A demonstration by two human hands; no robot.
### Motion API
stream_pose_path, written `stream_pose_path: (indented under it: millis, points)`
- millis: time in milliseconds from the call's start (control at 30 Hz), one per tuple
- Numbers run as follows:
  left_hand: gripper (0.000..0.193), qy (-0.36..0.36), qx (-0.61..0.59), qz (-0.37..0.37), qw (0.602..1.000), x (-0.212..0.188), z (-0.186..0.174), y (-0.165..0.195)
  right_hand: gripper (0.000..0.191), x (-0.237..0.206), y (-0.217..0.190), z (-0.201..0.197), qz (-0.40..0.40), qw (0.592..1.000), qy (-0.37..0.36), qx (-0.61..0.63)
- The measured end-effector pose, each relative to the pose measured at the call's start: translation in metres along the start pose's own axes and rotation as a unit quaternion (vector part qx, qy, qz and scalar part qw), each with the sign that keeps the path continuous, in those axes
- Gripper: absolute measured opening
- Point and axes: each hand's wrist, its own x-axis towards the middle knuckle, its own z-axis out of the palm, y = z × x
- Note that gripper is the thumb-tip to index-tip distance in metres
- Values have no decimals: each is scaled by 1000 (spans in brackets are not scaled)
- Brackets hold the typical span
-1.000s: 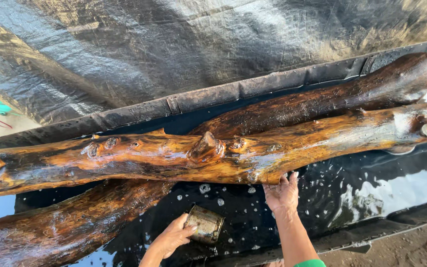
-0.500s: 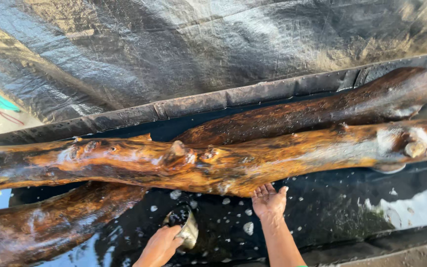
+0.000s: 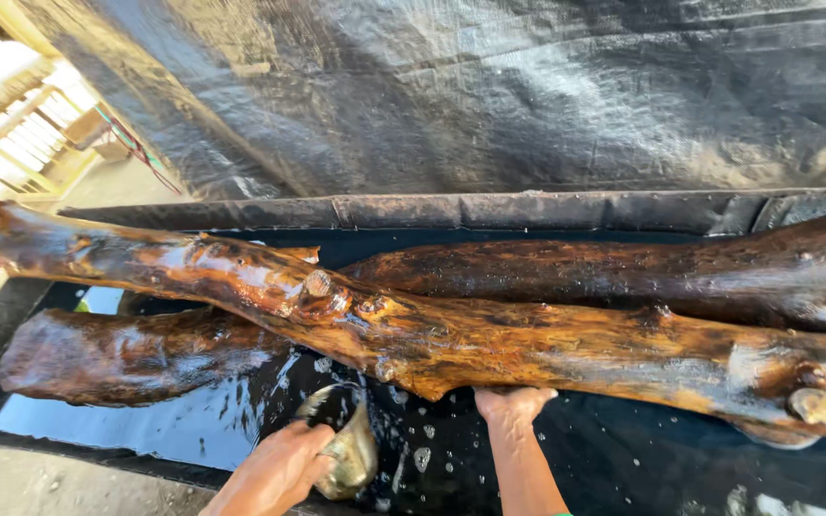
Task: The person pours a dark liquid from a tin can onto two large wooden logs resting in a water-filled trough and rubs the liquid into the wood with their hands. The person moves along the length of the logs, repeatedly scooping liquid and spreading it over the surface.
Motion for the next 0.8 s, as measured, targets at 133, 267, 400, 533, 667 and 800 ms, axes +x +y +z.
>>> stream_pose_path:
  millis: [133, 267, 400, 533, 667, 800]
  points:
    - [26, -123, 17, 13, 992, 26, -34, 48, 95, -19, 6, 21, 12, 1000, 0, 21]
    - [22, -188, 35, -21, 981, 63, -53, 93, 85, -23, 9, 30, -1, 998, -51, 22]
    - [20, -199, 83, 61, 975, 93, -55, 116, 76, -19, 9, 24, -4, 999, -48, 2]
    - [15, -191, 101, 124, 969, 114, -46, 125, 63, -8, 7, 12, -13, 998, -61, 20]
    - [15, -225, 114, 121, 960, 128, -37, 139, 54, 9, 6, 8, -41, 995, -84, 41]
    - [14, -204, 108, 158, 960, 135, -28, 155, 56, 18, 2, -6, -63, 991, -103, 60]
